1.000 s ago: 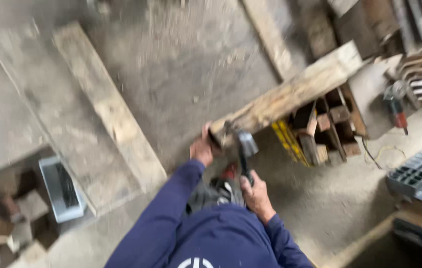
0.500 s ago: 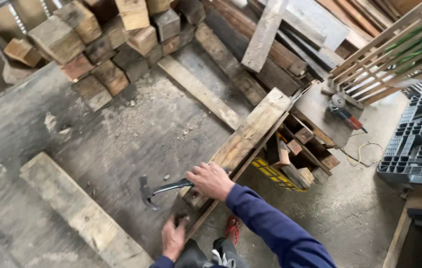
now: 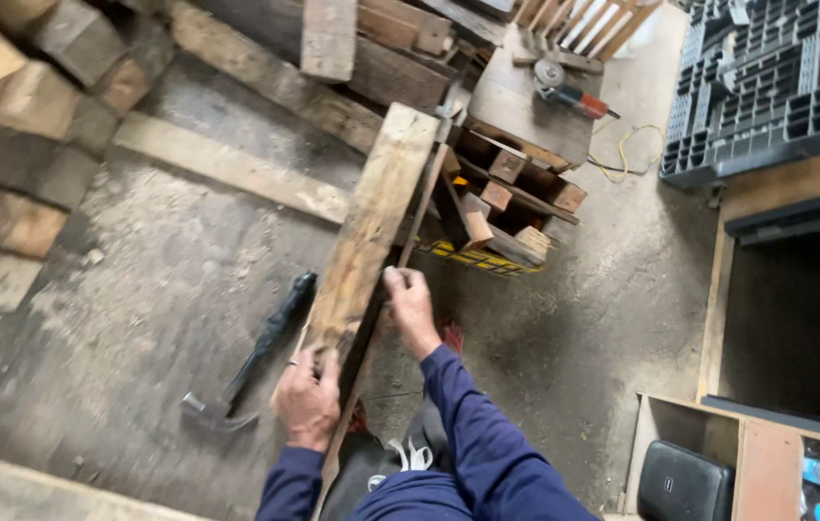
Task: The person hammers nails into wooden planks and blocks using a hammer. They repeatedly pick up nails from a container, position the wood pieces on a workbench, and drive the nails in. The person also moves and stacks various pieces of wood during the process.
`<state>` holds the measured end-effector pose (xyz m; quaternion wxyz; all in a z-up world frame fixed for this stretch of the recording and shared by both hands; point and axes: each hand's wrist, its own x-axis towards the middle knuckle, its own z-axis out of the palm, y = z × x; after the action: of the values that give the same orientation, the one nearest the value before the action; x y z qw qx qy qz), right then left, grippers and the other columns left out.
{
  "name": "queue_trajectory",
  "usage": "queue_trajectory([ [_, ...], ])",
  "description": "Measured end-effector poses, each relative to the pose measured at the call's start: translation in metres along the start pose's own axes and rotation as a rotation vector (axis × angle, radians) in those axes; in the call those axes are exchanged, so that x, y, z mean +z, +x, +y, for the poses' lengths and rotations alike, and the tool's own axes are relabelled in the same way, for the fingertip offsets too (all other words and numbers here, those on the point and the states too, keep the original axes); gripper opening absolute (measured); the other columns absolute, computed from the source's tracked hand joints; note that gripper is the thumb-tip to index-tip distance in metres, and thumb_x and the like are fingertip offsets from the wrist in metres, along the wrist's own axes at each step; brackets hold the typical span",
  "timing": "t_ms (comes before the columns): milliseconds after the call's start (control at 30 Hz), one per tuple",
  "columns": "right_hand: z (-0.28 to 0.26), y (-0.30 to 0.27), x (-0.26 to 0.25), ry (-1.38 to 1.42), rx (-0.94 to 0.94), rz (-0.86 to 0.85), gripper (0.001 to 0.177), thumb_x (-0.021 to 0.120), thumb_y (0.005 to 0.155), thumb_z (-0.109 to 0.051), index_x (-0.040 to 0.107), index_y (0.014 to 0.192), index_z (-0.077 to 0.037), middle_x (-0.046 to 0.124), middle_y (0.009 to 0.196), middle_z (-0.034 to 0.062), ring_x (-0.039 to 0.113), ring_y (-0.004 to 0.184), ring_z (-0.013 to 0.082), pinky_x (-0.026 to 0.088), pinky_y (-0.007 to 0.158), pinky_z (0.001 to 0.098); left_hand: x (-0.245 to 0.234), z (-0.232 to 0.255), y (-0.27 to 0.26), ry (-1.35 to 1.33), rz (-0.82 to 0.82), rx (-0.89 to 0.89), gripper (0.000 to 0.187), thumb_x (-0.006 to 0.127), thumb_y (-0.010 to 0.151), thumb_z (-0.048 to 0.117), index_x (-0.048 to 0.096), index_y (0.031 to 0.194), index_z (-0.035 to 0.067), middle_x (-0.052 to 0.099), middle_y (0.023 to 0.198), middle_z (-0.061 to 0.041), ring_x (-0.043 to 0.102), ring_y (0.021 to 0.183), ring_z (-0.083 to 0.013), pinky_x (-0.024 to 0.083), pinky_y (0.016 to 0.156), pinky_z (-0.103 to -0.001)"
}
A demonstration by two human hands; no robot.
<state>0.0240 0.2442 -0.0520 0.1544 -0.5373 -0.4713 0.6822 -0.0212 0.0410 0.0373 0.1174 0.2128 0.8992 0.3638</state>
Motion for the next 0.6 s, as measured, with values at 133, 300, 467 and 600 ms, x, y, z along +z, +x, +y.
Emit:
queue_trajectory([
  [133, 0.006, 0.026, 0.022, 0.129, -0.041, -0.14, 0.042, 0.073, 0.096, -0.036, 0.054, 0.115, -0.003, 0.063, 0.098, 0.0048, 0.06, 0.084, 0.0123, 0.055, 0.065, 0.0298, 0.038, 0.015, 0.06, 0.168, 0.209, 0.1, 0.028, 0.064, 0.104, 0.035, 0.065, 0.124, 0.015, 0.066, 0.108, -0.015, 0.066, 0.091, -0.0358, 0.055, 0.073, -0.044],
  [300, -0.03, 0.02, -0.004, 0.282, 0.457, -0.441, 0.061, 0.068, 0.092, -0.047, 0.041, 0.127, -0.005, 0.062, 0.117, 0.0189, 0.071, 0.095, 0.0321, 0.058, 0.081, 0.0564, 0.057, 0.038, 0.093, 0.498, -0.058, -0.197, 0.043, 0.061, 0.092, 0.056, 0.069, 0.121, 0.025, 0.066, 0.108, -0.013, 0.068, 0.083, -0.036, 0.054, 0.066, -0.047],
  [467, -0.017, 0.046, -0.025, 0.267, 0.753, -0.818, 0.068, 0.064, 0.103, -0.052, 0.047, 0.148, -0.003, 0.061, 0.133, 0.0196, 0.067, 0.111, 0.0296, 0.054, 0.092, 0.0491, 0.073, 0.03, 0.144, 0.5, -0.213, -0.327, 0.051, 0.065, 0.084, 0.069, 0.076, 0.11, 0.027, 0.07, 0.092, -0.007, 0.069, 0.085, -0.0343, 0.053, 0.068, -0.047],
  [600, -0.029, 0.051, -0.056, 0.284, 0.829, -0.975, 0.051, 0.072, 0.101, -0.031, 0.054, 0.14, -0.004, 0.066, 0.129, 0.0086, 0.067, 0.114, 0.0218, 0.059, 0.092, 0.0417, 0.079, 0.049, 0.13, 0.791, -0.367, -0.038, 0.016, 0.07, 0.09, 0.043, 0.078, 0.102, 0.037, 0.068, 0.087, -0.002, 0.066, 0.073, -0.0222, 0.052, 0.057, -0.035],
])
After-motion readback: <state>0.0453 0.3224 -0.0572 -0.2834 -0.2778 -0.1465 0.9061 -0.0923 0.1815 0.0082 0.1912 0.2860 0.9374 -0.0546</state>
